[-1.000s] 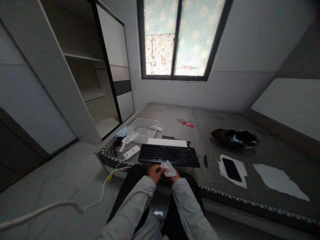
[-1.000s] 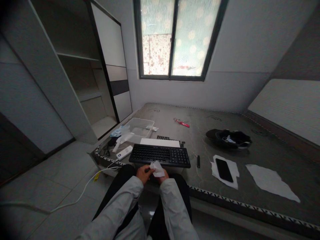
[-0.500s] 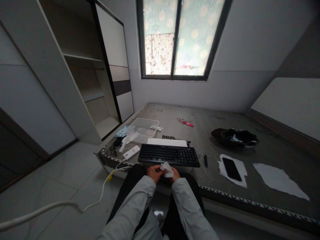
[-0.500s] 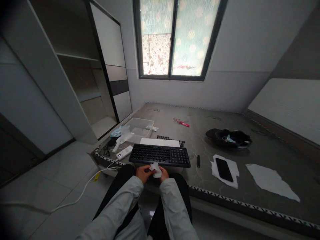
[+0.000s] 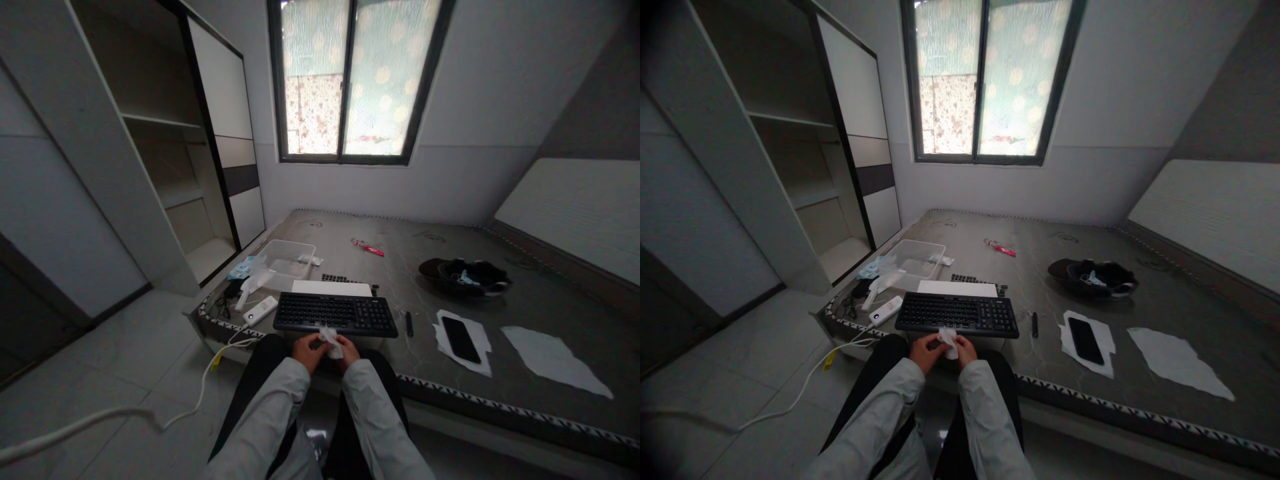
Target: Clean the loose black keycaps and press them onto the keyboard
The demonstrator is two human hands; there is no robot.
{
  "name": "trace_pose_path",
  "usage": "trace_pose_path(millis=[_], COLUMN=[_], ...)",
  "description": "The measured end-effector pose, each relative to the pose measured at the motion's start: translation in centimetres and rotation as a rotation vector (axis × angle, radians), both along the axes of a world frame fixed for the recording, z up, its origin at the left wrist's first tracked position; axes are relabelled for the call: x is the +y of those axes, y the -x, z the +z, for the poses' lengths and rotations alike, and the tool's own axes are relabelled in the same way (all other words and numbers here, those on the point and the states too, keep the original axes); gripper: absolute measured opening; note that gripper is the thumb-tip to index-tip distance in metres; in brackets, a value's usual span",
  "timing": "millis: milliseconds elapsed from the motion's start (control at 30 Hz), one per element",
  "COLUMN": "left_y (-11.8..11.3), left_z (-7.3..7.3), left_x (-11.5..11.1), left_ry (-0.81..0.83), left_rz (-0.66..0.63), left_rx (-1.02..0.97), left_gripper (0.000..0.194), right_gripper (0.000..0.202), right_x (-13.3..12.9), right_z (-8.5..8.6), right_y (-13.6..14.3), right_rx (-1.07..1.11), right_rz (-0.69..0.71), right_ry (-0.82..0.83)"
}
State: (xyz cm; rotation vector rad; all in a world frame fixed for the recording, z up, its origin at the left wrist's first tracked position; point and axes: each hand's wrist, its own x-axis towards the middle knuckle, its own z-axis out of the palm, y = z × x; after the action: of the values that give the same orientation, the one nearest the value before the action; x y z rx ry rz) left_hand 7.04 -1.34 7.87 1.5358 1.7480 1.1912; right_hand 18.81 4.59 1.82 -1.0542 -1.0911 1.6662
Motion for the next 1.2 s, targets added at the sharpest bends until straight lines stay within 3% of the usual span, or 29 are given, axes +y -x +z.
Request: trace_pose_path(millis=[200, 567, 733, 933, 1200], left_y=[-0.3, -0.1, 0.0, 0.2, 0.7], left_z=[0.5, -0.3, -1.0, -1.4, -1.9], left_x=[-0.3, 0.2, 1.0, 1.2, 1.3], left_ry=[-0.101, 0.075, 0.143, 0.154, 0.074], left_rz=[-0.065, -0.090, 0.028, 0.067, -0.022], left_rx=[0.049, 0.065, 0.056, 0.046, 0.030], left_gripper=[0.033, 0.043, 0.042, 0.043, 0.040], right_gripper=[0.037, 0.039, 0.043, 0.045, 0.042], right_x=[-0.1, -0.4, -0.3, -0.4, -0.3], right_z=[0.5, 1.6, 1.4, 1.3, 1.1], right_y=[0.0, -0.3, -0.5, -0.4, -0.4], right_rx=[0.028, 0.001, 0.013, 0.018, 0.037], right_rz=[-0.060, -0.110, -0.074, -0.074, -0.058], right_ry=[-0.022, -0.074, -0.030, 0.008, 0.020])
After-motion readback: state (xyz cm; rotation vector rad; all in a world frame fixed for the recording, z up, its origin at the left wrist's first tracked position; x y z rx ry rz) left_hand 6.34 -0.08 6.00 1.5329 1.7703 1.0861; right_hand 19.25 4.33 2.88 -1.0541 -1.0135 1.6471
